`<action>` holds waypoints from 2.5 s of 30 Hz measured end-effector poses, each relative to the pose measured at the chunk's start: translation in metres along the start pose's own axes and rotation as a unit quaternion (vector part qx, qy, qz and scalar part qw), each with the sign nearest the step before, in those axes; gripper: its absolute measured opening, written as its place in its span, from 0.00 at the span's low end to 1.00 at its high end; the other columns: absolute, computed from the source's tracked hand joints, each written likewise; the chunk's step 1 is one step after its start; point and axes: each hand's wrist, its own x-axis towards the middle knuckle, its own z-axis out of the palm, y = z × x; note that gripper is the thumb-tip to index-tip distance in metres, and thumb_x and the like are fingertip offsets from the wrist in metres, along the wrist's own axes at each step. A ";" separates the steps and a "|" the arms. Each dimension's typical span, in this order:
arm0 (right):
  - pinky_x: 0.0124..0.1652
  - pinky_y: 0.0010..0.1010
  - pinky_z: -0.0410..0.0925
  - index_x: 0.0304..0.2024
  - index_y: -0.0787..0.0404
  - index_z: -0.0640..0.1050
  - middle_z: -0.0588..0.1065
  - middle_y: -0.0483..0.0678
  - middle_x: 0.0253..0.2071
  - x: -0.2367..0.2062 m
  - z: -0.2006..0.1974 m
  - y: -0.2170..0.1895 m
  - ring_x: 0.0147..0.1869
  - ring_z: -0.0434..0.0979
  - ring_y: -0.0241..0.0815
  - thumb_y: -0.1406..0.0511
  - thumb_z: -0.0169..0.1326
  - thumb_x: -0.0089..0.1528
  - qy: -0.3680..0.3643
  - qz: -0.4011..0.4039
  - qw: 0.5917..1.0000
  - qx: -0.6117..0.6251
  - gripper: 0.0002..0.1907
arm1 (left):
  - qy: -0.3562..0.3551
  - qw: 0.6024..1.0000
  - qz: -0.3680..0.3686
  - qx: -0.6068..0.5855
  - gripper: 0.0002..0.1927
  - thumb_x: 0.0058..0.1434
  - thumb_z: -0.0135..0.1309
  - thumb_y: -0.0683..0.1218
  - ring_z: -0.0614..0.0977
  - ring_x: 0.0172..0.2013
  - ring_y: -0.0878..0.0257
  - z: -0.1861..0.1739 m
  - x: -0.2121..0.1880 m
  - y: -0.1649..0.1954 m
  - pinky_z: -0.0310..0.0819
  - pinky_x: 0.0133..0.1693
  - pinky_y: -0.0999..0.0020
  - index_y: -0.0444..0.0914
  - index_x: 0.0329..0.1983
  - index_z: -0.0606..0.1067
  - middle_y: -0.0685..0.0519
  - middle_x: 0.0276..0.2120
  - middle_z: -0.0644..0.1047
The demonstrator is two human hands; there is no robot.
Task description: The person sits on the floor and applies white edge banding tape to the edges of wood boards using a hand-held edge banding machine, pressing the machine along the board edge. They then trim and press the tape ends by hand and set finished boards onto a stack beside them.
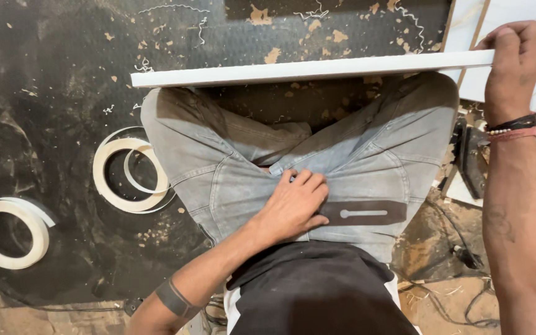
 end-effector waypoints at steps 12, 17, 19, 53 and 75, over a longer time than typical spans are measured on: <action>0.46 0.27 0.68 0.46 0.69 0.70 0.74 0.50 0.41 -0.005 0.002 0.032 0.43 0.74 0.38 0.67 0.41 0.80 0.029 0.006 0.998 0.052 0.12 | 0.119 0.726 -0.184 -0.651 0.09 0.63 0.64 0.43 0.81 0.39 0.67 0.026 0.011 0.002 0.77 0.42 0.72 0.36 0.45 0.82 0.54 0.38 0.82; 0.43 0.27 0.66 0.43 0.70 0.72 0.74 0.50 0.39 -0.004 0.009 0.022 0.41 0.73 0.38 0.67 0.42 0.79 0.051 0.004 0.998 0.044 0.13 | 0.139 0.606 -0.144 -0.770 0.13 0.66 0.60 0.41 0.82 0.44 0.68 0.065 0.046 0.014 0.78 0.48 0.73 0.39 0.53 0.77 0.51 0.44 0.83; 0.43 0.27 0.67 0.42 0.69 0.72 0.75 0.50 0.39 -0.005 0.012 0.016 0.40 0.73 0.37 0.66 0.42 0.78 0.053 -0.009 0.997 0.054 0.13 | 0.113 0.603 -0.114 -0.781 0.13 0.68 0.58 0.41 0.82 0.45 0.68 0.066 0.055 0.015 0.78 0.49 0.72 0.40 0.55 0.74 0.50 0.46 0.83; 0.36 0.33 0.69 0.36 0.67 0.67 0.68 0.49 0.30 -0.006 0.034 0.010 0.32 0.73 0.42 0.64 0.36 0.79 0.122 -0.029 0.988 0.088 0.18 | -0.125 0.911 0.189 0.344 0.06 0.64 0.49 0.46 0.84 0.27 0.50 -0.171 0.172 -0.098 0.74 0.26 0.54 0.42 0.40 0.76 0.50 0.23 0.80; 0.67 0.33 0.61 0.61 0.63 0.72 0.71 0.46 0.59 -0.010 0.039 0.023 0.64 0.67 0.39 0.43 0.33 0.76 0.167 0.038 0.947 0.271 0.33 | -0.035 0.900 0.325 0.287 0.04 0.53 0.59 0.43 0.85 0.31 0.48 0.010 0.409 0.005 0.74 0.28 0.50 0.40 0.32 0.79 0.48 0.28 0.83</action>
